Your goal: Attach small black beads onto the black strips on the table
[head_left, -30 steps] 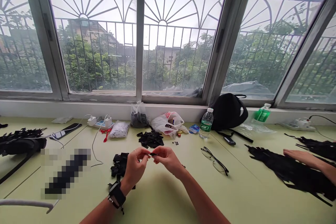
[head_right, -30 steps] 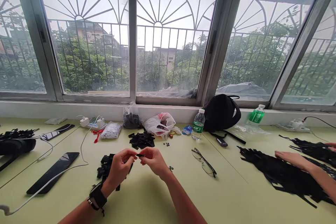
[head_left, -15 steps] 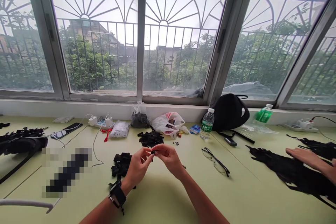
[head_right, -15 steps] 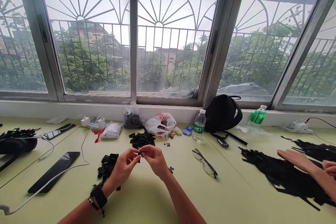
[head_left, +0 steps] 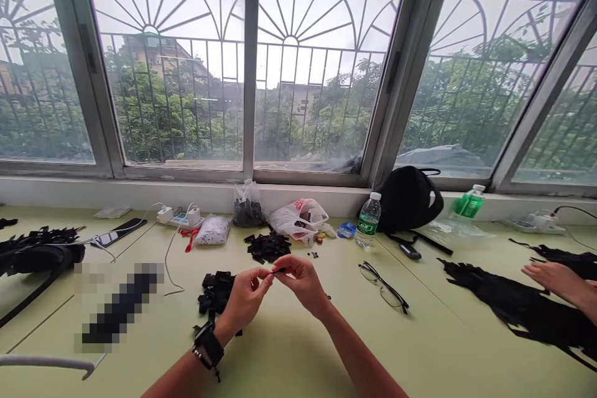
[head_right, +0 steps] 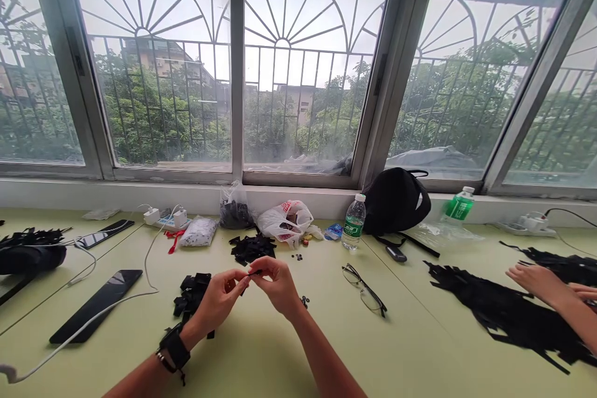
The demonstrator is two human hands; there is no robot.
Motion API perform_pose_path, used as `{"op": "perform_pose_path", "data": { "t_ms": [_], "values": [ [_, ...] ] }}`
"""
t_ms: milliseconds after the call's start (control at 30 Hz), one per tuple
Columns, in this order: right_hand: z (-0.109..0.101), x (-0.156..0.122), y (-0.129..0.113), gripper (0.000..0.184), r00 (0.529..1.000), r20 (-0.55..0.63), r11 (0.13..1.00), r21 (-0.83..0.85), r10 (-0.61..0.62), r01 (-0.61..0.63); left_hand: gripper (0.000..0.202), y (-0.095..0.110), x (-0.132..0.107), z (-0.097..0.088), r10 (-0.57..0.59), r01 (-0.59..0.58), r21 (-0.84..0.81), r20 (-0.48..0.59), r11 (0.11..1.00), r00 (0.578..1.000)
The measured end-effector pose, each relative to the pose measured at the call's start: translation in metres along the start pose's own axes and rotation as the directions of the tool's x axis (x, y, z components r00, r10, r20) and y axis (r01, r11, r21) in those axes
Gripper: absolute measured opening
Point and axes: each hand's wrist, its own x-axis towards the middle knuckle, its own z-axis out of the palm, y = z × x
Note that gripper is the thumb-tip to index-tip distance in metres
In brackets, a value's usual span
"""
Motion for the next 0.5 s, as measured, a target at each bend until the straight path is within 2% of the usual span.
{"op": "perform_pose_path", "data": {
  "t_ms": [167, 267, 333, 400, 500],
  "values": [
    [-0.002, 0.0, 0.002, 0.022, 1.0, -0.013, 0.998, -0.053, -0.021, 0.02, 0.032, 0.001, -0.001, 0.0, 0.023, -0.024, 0.051, 0.013, 0.998, 1.0],
    [-0.002, -0.001, -0.001, 0.016, 0.993, -0.069, 0.971, -0.228, -0.091, 0.073, 0.029, 0.003, -0.002, 0.0, 0.037, -0.033, 0.138, -0.024, 0.99, 0.999],
    [-0.002, -0.003, -0.002, 0.009, 0.988, -0.071, 0.913, -0.395, -0.138, 0.099, 0.027, 0.005, -0.003, -0.001, 0.051, -0.039, 0.208, -0.052, 0.977, 0.997],
    [0.0, -0.007, -0.003, 0.004, 0.99, -0.006, 0.843, -0.525, -0.144, 0.12, 0.025, 0.006, -0.005, -0.002, 0.078, -0.061, 0.281, -0.048, 0.958, 0.996],
    [0.003, -0.013, -0.001, 0.007, 0.988, 0.111, 0.741, -0.653, -0.11, 0.156, 0.024, 0.005, -0.007, -0.002, 0.116, -0.104, 0.385, -0.008, 0.917, 0.993]
  ]
}}
